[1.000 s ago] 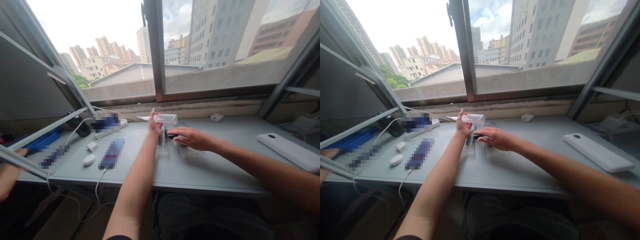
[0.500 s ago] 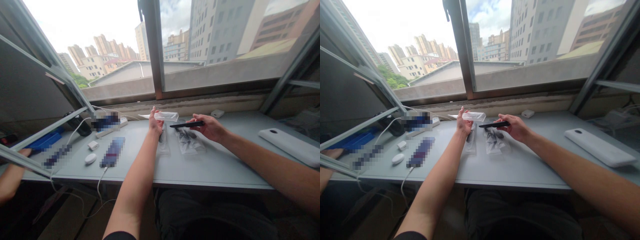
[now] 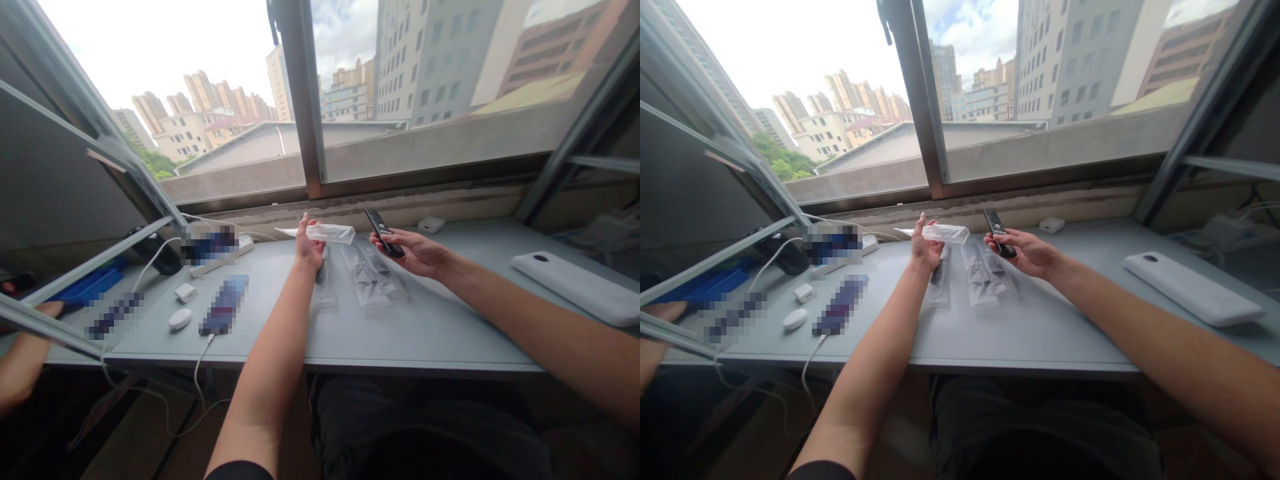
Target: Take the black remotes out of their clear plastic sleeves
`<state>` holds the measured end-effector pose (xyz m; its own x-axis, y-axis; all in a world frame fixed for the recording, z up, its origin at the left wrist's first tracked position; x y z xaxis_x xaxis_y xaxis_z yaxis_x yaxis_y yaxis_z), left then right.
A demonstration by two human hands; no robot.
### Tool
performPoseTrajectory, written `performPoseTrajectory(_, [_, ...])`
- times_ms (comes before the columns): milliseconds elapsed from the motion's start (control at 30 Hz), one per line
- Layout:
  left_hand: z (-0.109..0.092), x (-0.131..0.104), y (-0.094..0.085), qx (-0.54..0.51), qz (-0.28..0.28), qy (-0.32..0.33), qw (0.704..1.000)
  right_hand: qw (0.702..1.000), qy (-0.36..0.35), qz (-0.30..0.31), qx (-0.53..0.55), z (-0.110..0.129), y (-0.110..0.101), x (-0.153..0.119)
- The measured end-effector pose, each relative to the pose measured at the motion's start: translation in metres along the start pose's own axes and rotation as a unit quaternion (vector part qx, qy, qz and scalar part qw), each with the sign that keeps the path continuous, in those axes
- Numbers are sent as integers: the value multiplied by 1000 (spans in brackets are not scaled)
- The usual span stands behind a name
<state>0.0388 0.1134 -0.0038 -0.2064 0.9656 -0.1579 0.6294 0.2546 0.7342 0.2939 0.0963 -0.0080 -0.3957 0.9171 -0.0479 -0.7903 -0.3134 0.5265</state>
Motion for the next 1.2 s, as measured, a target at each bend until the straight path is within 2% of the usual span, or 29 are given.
performPoseTrajectory(133, [0, 0, -1, 0, -8, 0, 1000, 999, 16, -9, 38, 1, 4, -6])
performPoseTrajectory(333, [0, 0, -2, 11, -12, -2, 1000, 996, 7, 57, 68, 2, 21, -16])
performPoseTrajectory(433, [1, 1, -3, 17, -9, 2, 1000, 995, 18, 57, 84, -1, 22, -17])
performPoseTrajectory(600, [2, 4, -4, 11, -12, 1, 1000, 998, 45, 18, 49, -4, 19, -17])
performPoseTrajectory(867, [3, 4, -4, 7, -8, 0, 1000, 997, 37, 73, 16, -4, 32, -24])
performPoseTrajectory(1033, [3, 4, -4, 1, -6, -6, 1000, 995, 43, 43, 76, -7, 32, -24])
performPoseTrajectory(1200, [3, 3, -3, -3, -3, -8, 1000, 993, 54, -22, 107, -8, 24, -18])
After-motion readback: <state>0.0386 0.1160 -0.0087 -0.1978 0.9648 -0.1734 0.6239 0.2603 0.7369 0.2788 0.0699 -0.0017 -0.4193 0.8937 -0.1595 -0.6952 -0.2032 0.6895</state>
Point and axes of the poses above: each hand's wrist, its own x-axis towards the middle knuckle, its own y-axis out of the palm, z = x × y, the point moved 5 cm from there along x, towards the middle knuckle, and after that the axes turned 3 degrees about -y, right-handed, at the moved point
